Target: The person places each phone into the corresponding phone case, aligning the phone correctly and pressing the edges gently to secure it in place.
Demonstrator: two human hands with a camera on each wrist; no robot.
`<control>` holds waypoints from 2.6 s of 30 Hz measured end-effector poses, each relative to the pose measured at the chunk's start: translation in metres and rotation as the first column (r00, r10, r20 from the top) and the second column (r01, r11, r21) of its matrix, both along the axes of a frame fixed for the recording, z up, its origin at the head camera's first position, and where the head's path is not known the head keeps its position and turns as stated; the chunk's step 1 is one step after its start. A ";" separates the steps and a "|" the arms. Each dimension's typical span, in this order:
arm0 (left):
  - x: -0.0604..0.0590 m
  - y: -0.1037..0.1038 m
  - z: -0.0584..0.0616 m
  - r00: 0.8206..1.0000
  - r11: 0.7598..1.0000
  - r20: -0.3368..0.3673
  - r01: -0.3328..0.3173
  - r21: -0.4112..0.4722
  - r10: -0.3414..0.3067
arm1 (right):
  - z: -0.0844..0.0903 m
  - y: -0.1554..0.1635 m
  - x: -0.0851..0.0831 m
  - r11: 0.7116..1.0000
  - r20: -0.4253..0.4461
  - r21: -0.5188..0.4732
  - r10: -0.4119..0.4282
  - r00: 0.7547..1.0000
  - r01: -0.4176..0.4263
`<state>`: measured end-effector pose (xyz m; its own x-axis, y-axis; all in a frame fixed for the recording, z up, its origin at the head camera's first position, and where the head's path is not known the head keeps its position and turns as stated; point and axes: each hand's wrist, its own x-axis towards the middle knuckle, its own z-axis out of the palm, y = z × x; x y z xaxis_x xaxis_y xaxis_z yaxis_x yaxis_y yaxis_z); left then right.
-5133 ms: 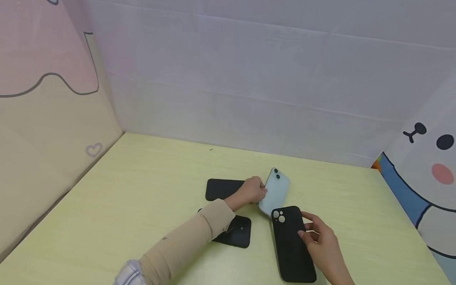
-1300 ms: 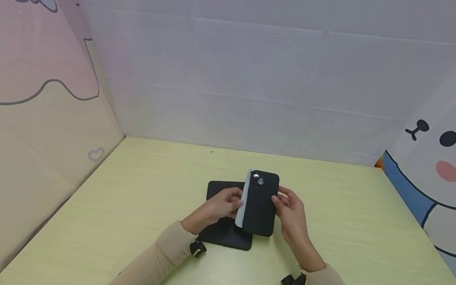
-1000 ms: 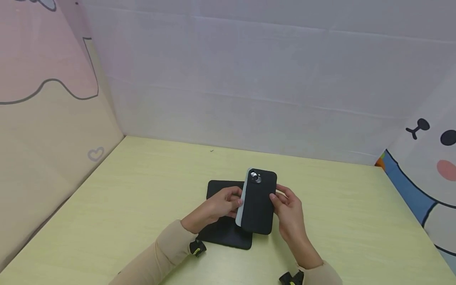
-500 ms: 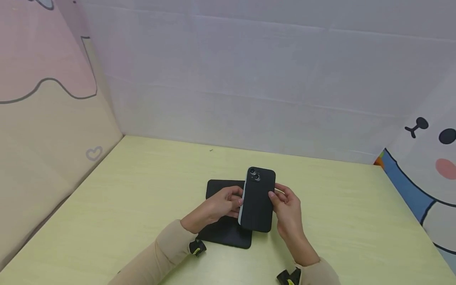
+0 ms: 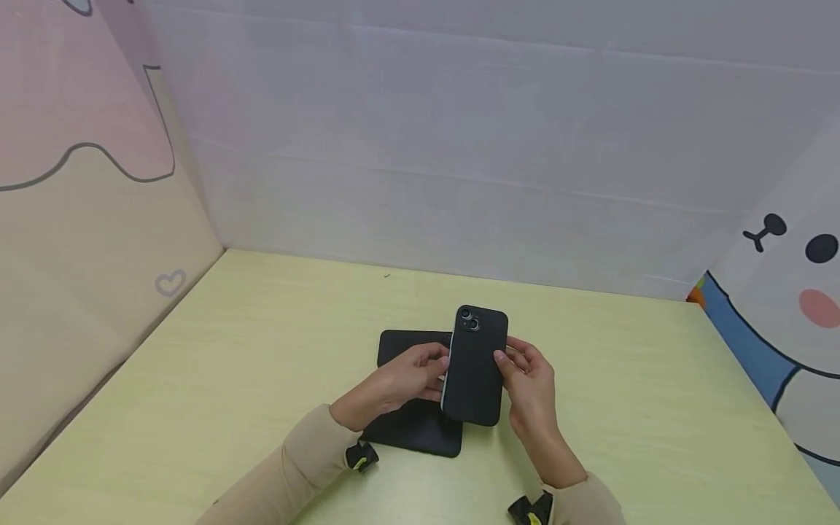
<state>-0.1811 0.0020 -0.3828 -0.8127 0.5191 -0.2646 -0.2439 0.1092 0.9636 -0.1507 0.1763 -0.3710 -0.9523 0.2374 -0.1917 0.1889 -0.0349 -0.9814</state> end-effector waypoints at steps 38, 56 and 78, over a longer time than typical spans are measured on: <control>0.004 -0.002 0.009 0.994 0.996 -0.108 -0.009 -0.087 0.000 | 0.008 0.006 0.003 0.997 0.001 -0.063 0.046 0.999 -0.046; 0.005 -0.006 0.012 0.989 0.993 -0.134 0.045 -0.110 -0.060 | 0.011 0.012 0.001 0.972 -0.036 -0.233 -0.051 0.998 0.042; 0.001 -0.012 0.015 0.970 0.971 -0.186 0.118 -0.207 -0.157 | 0.011 0.015 0.002 0.989 -0.198 -0.101 0.090 0.976 -0.111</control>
<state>-0.1800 -0.0102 -0.3682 -0.7836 0.5844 -0.2109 -0.0187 0.3171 0.9482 -0.1486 0.1908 -0.3598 -0.9918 0.1261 -0.0225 0.0052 -0.1358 -0.9907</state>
